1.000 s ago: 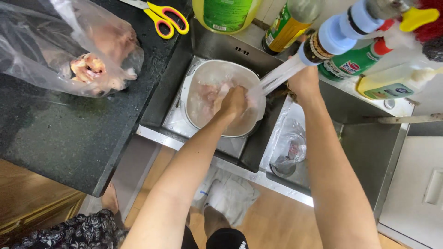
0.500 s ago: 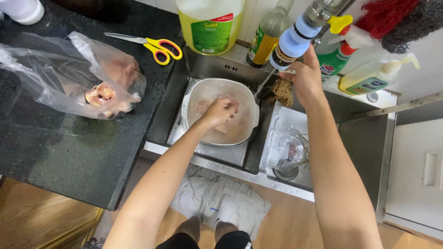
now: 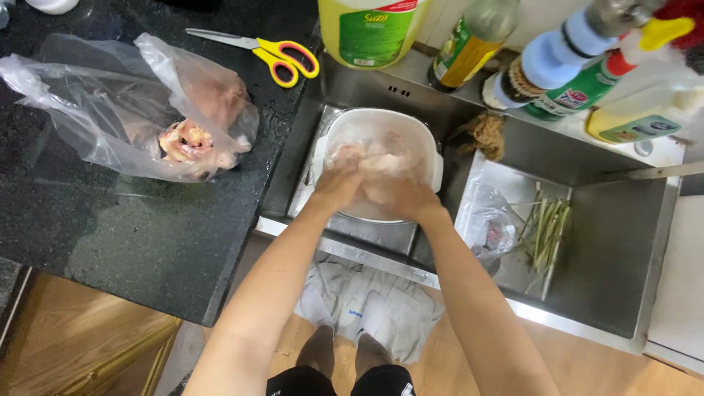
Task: The person washes raw chicken pieces in a white colander set in the sink, rubbing and turning the pieces under running tap water. They then sprinkle salt from a blue-lidded container over the chicken and continue rubbing and turning the pieces in the colander.
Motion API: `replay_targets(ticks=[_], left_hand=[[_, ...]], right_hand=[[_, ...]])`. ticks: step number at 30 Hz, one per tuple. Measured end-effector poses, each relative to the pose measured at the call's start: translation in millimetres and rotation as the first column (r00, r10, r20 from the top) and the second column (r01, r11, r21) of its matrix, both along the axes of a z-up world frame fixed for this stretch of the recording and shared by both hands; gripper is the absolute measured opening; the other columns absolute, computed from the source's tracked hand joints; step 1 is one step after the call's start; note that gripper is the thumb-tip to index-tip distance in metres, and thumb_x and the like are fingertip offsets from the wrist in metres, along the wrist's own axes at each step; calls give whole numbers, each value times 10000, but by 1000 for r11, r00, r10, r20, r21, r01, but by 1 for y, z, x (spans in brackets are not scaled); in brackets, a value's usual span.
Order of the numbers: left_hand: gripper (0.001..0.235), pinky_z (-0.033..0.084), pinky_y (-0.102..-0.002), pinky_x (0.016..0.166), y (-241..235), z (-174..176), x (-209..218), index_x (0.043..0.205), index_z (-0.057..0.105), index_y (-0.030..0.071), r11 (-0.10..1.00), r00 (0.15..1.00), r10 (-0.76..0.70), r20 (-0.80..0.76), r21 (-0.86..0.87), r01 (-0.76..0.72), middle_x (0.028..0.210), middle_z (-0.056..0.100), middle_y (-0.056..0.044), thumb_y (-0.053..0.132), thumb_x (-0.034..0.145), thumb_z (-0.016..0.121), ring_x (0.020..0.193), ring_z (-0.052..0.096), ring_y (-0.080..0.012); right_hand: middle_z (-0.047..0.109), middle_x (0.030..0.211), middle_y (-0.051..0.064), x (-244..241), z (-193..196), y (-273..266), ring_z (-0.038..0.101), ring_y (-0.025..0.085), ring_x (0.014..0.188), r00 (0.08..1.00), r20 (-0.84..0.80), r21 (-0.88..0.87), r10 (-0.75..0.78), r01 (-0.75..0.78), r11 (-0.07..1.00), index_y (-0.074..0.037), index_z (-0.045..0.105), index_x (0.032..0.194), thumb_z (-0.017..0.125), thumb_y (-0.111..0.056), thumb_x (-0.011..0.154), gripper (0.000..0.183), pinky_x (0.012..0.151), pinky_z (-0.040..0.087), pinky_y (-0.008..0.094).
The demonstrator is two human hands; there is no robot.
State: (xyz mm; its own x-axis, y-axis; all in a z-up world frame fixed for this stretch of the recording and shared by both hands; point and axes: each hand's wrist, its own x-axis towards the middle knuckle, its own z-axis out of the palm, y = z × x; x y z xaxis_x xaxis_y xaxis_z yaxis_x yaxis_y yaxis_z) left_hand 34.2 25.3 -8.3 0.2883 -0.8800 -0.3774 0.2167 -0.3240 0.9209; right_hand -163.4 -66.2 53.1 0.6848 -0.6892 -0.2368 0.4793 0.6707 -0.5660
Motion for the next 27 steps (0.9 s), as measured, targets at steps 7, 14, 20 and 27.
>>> replay_targets(ticks=[7,14,20,27], left_hand=[[363,419,-463,1134,22,68,23,1438,509,114,893,755,-422,502,376,248,1456,533,-167,160,1081,463,1329,521,-310],[537,443,-439,1105,38,48,42,1409,549,149,964,667,-267,696,192,185,1392,597,-155,27,888,595,1313,530,-366],[716,513,-420,1002,37,14,46,1496,406,83,958,739,-287,610,171,231,1422,521,-204,-84,818,562,1271,538,-355],[524,453,-470,1083,34,5,48,1382,519,-5,968,561,-200,803,72,242,1411,546,-237,-77,866,580,1291,532,-390]], right_hand=[[678,1251,194,46,1,37,692,301,1137,288,-935,-355,-209,-746,563,-82,559,1420,627,-272,952,510,1001,544,410],[470,1475,254,105,-129,46,450,429,1365,157,-897,-228,-413,-965,129,-49,433,1464,743,-282,794,774,1126,370,527],[282,1603,210,55,-186,18,314,446,1477,-118,-769,300,-628,-935,-191,-190,372,1577,572,-243,988,624,1176,297,609],[455,1364,306,57,-121,13,558,431,1178,-35,-930,40,-367,-999,-6,-9,496,1375,521,-78,1006,376,1032,459,549]])
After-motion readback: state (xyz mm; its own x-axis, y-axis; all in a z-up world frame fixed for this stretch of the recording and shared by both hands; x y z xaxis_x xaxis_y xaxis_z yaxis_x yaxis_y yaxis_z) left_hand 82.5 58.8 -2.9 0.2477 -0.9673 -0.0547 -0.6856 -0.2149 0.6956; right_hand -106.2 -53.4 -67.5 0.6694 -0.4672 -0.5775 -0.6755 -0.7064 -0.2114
